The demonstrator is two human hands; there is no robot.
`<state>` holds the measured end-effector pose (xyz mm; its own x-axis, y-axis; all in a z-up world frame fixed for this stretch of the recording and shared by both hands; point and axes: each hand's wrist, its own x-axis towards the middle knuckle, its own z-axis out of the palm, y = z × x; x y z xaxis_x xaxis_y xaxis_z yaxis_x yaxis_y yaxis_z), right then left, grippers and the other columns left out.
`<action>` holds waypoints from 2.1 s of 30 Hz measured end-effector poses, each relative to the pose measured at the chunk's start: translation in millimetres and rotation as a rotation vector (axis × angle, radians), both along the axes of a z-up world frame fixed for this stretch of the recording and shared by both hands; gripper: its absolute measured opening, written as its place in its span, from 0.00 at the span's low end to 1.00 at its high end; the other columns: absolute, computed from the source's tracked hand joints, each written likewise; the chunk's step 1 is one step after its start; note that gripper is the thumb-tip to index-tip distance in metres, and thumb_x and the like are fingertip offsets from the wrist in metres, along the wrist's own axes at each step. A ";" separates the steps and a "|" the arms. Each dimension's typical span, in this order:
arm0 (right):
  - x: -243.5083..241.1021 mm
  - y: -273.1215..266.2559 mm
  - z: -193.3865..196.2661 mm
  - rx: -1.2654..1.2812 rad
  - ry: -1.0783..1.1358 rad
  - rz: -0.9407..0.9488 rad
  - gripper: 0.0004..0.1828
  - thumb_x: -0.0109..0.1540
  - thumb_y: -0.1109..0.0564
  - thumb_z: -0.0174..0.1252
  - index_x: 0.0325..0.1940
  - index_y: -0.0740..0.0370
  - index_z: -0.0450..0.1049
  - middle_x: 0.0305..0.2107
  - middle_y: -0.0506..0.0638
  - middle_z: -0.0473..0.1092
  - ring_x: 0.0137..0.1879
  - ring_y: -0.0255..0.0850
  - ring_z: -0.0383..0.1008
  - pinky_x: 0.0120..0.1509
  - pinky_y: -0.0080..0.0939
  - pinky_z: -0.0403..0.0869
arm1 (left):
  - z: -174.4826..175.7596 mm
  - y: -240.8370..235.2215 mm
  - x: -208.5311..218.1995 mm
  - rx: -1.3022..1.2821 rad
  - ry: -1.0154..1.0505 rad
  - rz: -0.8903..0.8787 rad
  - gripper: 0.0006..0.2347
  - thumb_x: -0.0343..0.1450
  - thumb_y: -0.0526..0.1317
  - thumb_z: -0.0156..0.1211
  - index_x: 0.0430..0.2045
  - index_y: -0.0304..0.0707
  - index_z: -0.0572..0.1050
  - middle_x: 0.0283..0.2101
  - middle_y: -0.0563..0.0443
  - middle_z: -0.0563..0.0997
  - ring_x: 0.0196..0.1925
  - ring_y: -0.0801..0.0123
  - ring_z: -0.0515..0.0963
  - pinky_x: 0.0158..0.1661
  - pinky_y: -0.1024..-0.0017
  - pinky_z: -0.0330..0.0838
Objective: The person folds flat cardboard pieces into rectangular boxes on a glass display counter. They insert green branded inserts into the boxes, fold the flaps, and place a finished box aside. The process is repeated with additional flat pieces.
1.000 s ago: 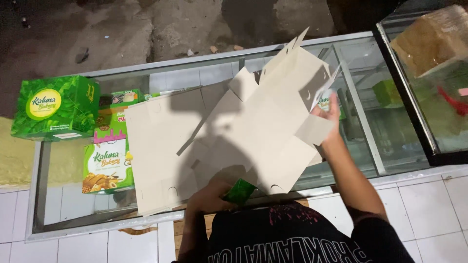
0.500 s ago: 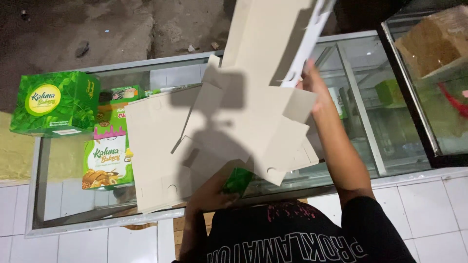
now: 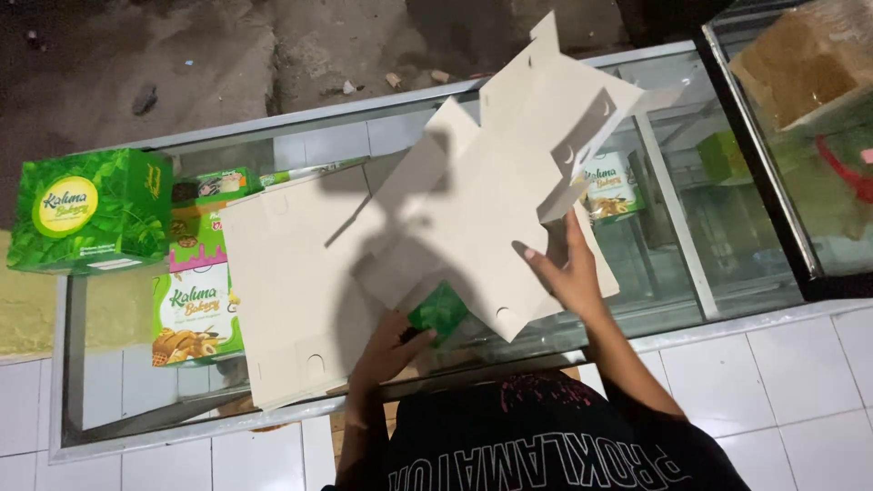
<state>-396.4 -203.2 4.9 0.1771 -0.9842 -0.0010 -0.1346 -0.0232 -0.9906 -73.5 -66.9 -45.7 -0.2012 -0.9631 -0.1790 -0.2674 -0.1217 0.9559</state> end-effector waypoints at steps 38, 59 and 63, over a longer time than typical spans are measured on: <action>-9.7 61.2 -10.0 0.432 -0.366 0.227 0.18 0.67 0.50 0.51 0.46 0.69 0.76 0.30 0.54 0.80 0.28 0.35 0.77 0.28 0.34 0.74 | 57.1 -20.0 -23.6 -0.263 0.162 0.278 0.07 0.73 0.37 0.59 0.34 0.30 0.79 0.21 0.54 0.76 0.22 0.77 0.70 0.23 0.73 0.62; 48.7 79.0 -37.3 0.432 -0.364 0.013 0.02 0.62 0.64 0.62 0.36 0.66 0.80 0.24 0.44 0.73 0.24 0.28 0.64 0.27 0.31 0.62 | 67.3 -44.1 -71.5 -0.822 -0.395 0.490 0.05 0.68 0.37 0.70 0.34 0.42 0.83 0.33 0.55 0.82 0.50 0.67 0.79 0.60 0.57 0.55; 54.8 79.4 -38.2 0.504 -0.337 0.018 0.04 0.63 0.61 0.60 0.36 0.64 0.78 0.22 0.44 0.73 0.23 0.30 0.66 0.26 0.32 0.64 | 64.9 -43.1 -67.3 -0.756 -0.464 0.406 0.06 0.68 0.38 0.70 0.36 0.42 0.84 0.32 0.55 0.81 0.46 0.66 0.78 0.61 0.55 0.54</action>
<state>-341.6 -123.8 -33.3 0.2655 -0.8740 -0.4069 0.1848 0.4604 -0.8683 -140.8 -110.1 19.2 0.1061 -0.8371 0.5367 -0.7100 0.3141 0.6303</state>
